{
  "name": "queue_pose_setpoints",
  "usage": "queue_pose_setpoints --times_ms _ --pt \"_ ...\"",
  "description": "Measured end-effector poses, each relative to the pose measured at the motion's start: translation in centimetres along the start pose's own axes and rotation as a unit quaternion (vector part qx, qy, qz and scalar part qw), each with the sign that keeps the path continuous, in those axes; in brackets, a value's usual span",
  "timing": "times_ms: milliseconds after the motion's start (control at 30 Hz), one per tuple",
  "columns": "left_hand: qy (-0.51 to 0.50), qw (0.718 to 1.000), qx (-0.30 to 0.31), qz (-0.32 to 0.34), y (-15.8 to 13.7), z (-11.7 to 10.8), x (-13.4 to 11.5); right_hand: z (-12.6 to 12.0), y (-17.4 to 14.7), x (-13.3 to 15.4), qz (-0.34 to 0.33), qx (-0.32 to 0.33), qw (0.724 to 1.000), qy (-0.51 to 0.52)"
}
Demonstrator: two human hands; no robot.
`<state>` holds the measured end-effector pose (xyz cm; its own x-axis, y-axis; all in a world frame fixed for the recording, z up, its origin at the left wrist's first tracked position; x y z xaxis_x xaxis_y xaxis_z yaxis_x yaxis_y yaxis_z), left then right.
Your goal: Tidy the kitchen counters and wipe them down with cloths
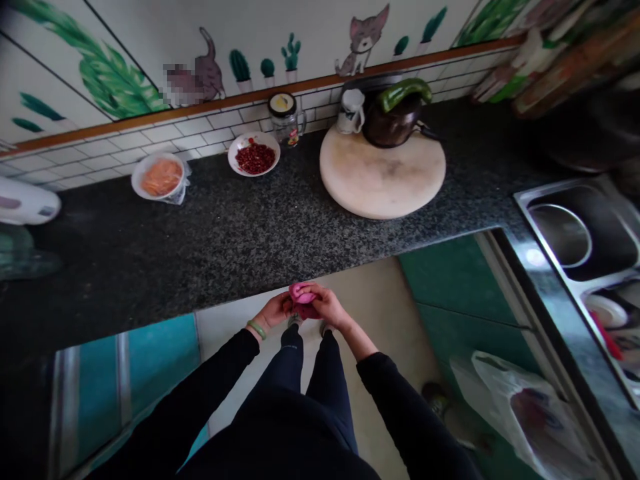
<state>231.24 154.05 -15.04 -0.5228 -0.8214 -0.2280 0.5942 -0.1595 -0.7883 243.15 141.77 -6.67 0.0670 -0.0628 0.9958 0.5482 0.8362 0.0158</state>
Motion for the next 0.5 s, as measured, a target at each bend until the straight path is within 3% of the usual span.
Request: queue_pose_setpoints --times_ms 100,200,367,500 --pt "-0.001 0.998 0.038 -0.058 -0.1 3.7 0.1 -3.5 -2.4 0.5 0.091 -0.145 0.979 0.108" --pt "-0.010 0.989 0.071 -0.129 0.5 8.9 0.3 -7.4 -6.0 1.3 0.108 -0.288 0.930 0.200" --pt "0.093 0.966 0.072 -0.232 3.8 20.4 3.4 -15.1 -14.9 3.6 -0.012 -0.447 0.855 0.264" --pt "0.189 0.937 0.097 -0.278 8.3 32.1 10.8 -22.1 -25.7 4.2 -0.117 -0.566 0.765 0.285"
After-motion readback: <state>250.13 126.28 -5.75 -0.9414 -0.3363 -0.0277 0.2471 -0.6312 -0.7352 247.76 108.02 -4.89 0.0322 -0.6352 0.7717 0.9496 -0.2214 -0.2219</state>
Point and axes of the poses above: each hand's wrist, its own y-axis towards the middle knuckle, its own z-axis out of the palm, x = y × z, the point moved 3 cm from there along y, towards the middle knuckle, and after that the axes turned 15 degrees about -z, right-handed, at the moved point
